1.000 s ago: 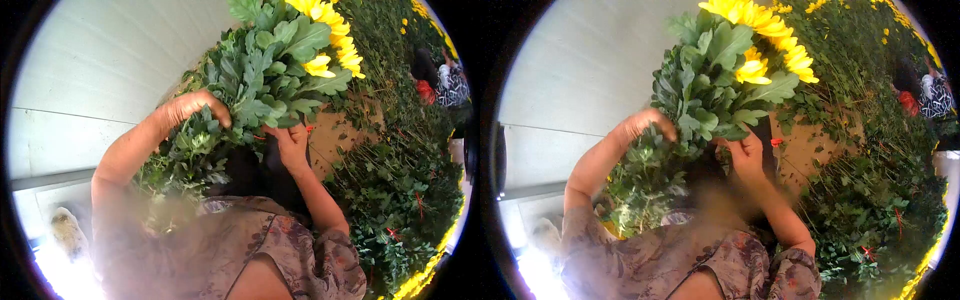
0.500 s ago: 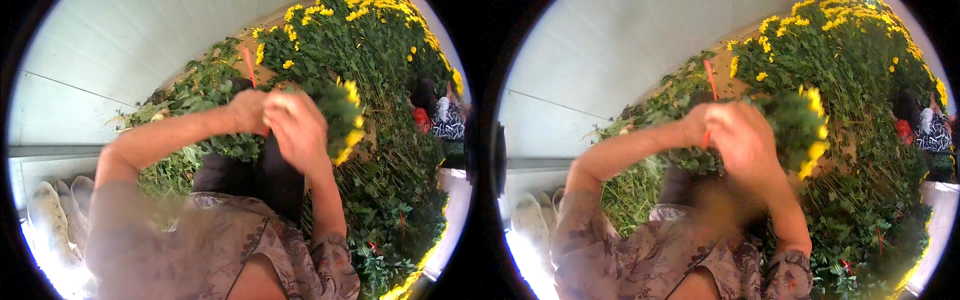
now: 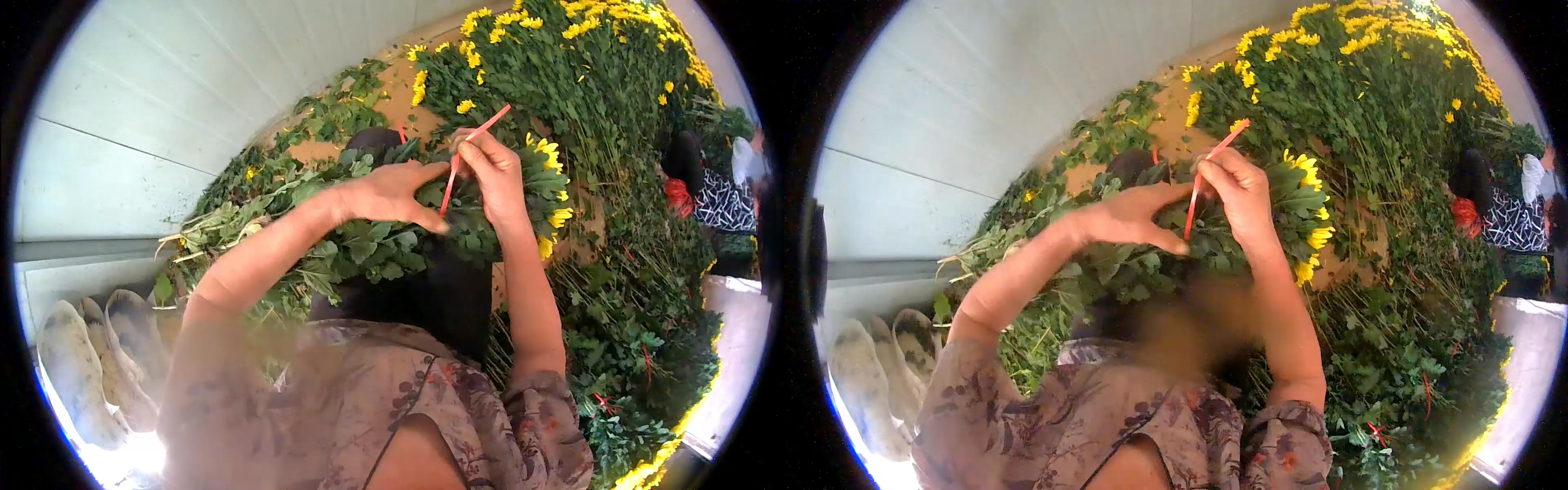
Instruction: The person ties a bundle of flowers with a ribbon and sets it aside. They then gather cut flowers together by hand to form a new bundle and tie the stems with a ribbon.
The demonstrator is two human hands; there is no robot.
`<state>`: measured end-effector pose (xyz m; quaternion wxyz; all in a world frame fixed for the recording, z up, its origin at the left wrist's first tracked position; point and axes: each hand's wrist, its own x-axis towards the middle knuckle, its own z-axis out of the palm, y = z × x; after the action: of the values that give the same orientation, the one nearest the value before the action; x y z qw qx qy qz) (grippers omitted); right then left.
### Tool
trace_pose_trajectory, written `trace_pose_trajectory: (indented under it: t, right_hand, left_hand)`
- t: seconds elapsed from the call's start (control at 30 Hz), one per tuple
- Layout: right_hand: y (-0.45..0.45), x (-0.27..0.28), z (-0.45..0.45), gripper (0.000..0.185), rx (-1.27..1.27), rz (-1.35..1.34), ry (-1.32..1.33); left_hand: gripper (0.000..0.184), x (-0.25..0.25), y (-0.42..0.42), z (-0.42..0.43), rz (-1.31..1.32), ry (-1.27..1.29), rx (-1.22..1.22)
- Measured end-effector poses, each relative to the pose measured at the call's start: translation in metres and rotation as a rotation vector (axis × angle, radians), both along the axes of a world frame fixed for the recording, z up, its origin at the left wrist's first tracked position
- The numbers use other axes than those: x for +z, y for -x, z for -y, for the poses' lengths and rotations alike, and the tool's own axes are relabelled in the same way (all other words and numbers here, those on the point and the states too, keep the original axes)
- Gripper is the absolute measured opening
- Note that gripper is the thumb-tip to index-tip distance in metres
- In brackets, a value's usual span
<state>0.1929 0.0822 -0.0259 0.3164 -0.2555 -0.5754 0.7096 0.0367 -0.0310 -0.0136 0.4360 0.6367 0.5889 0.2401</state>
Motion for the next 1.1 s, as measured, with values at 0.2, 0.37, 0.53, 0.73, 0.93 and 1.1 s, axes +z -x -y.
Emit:
trace_pose_trajectory:
  t: [0.2,0.37,0.53,0.73,0.93,1.1]
  right_hand:
    - [0.020,0.034,0.018,0.017,0.263,0.199,-0.331]
    - [0.063,0.017,-0.012,0.037,-0.056,0.566,-0.794]
    - [0.060,0.030,0.009,0.022,0.261,0.836,-1.056]
    - [0.029,0.014,0.051,0.018,-0.118,0.362,-0.768]
    - [0.010,0.018,0.035,0.023,-0.068,0.171,-0.018]
    - [-0.005,0.012,0.024,0.020,-0.057,-0.050,0.197]
  left_hand:
    - [0.031,-0.022,-0.027,0.001,-0.389,-0.281,0.128]
    - [0.024,-0.023,-0.040,0.005,-0.482,-0.454,0.201]
    - [0.022,-0.008,-0.040,0.002,-0.518,-0.310,0.136]
    - [0.016,-0.007,-0.038,0.007,-0.605,-0.070,-0.102]
    - [0.022,-0.013,-0.034,0.010,-0.264,-0.625,0.153]
    - [0.023,-0.008,-0.032,0.026,0.068,-0.624,0.437]
